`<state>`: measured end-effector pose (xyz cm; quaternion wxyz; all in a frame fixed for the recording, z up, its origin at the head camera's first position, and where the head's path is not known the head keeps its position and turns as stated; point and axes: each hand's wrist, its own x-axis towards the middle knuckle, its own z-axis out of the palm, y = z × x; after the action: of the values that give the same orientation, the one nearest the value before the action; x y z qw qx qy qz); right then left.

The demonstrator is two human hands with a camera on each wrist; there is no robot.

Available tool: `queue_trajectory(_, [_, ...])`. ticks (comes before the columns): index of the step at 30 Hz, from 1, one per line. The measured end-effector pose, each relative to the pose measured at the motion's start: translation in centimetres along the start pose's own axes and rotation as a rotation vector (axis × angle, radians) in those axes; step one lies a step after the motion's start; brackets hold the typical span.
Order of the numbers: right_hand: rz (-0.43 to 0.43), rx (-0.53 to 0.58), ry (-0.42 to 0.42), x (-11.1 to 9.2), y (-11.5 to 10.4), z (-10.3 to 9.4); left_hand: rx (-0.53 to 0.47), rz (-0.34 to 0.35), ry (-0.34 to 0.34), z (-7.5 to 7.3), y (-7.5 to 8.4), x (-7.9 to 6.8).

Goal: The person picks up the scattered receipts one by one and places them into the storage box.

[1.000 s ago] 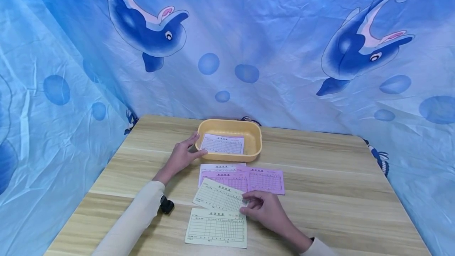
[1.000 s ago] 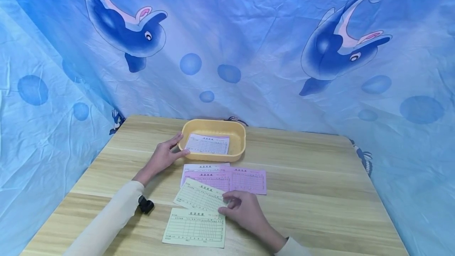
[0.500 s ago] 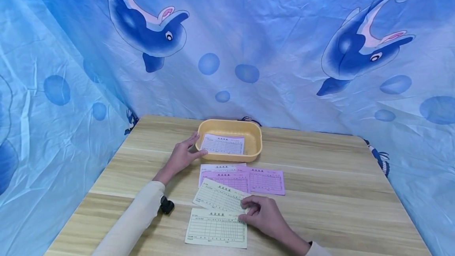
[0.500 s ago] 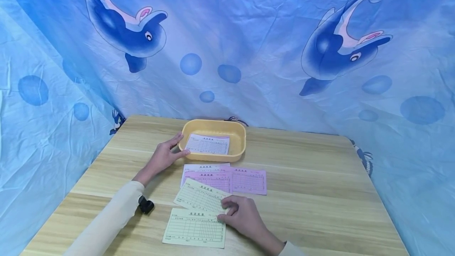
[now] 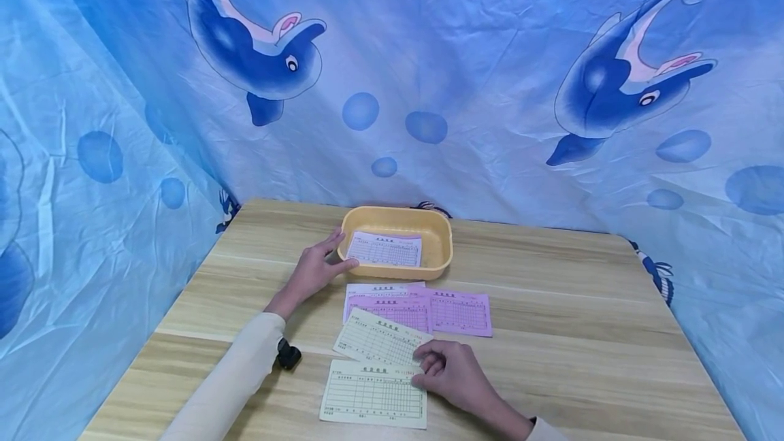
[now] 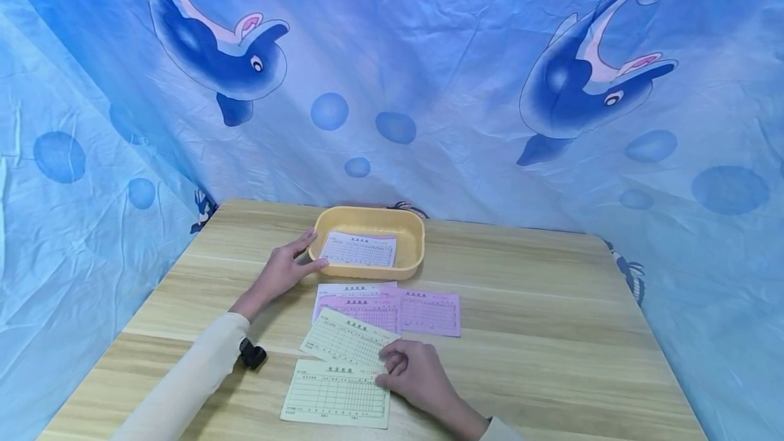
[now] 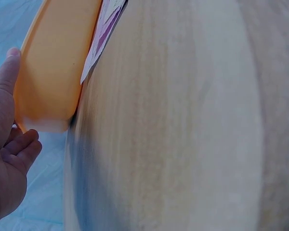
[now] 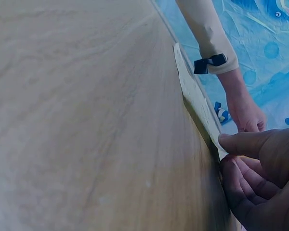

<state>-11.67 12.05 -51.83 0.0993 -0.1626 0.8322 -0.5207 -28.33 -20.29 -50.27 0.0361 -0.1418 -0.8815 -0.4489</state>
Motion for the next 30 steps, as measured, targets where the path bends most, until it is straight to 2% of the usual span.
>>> queue_trajectory(15, [-0.023,0.02,-0.017,-0.2,-0.6,-0.8,-0.015,-0.002,0.001,0.1,0.0,0.0])
queue_trajectory(21, [-0.033,0.082,-0.02,-0.1,-0.6,-1.1,-0.012,-0.006,-0.005,0.0,-0.1,0.0])
queue_trajectory(30, [0.017,0.171,-0.04,0.2,-0.7,-1.8,0.004,-0.003,-0.005,0.0,-0.2,0.2])
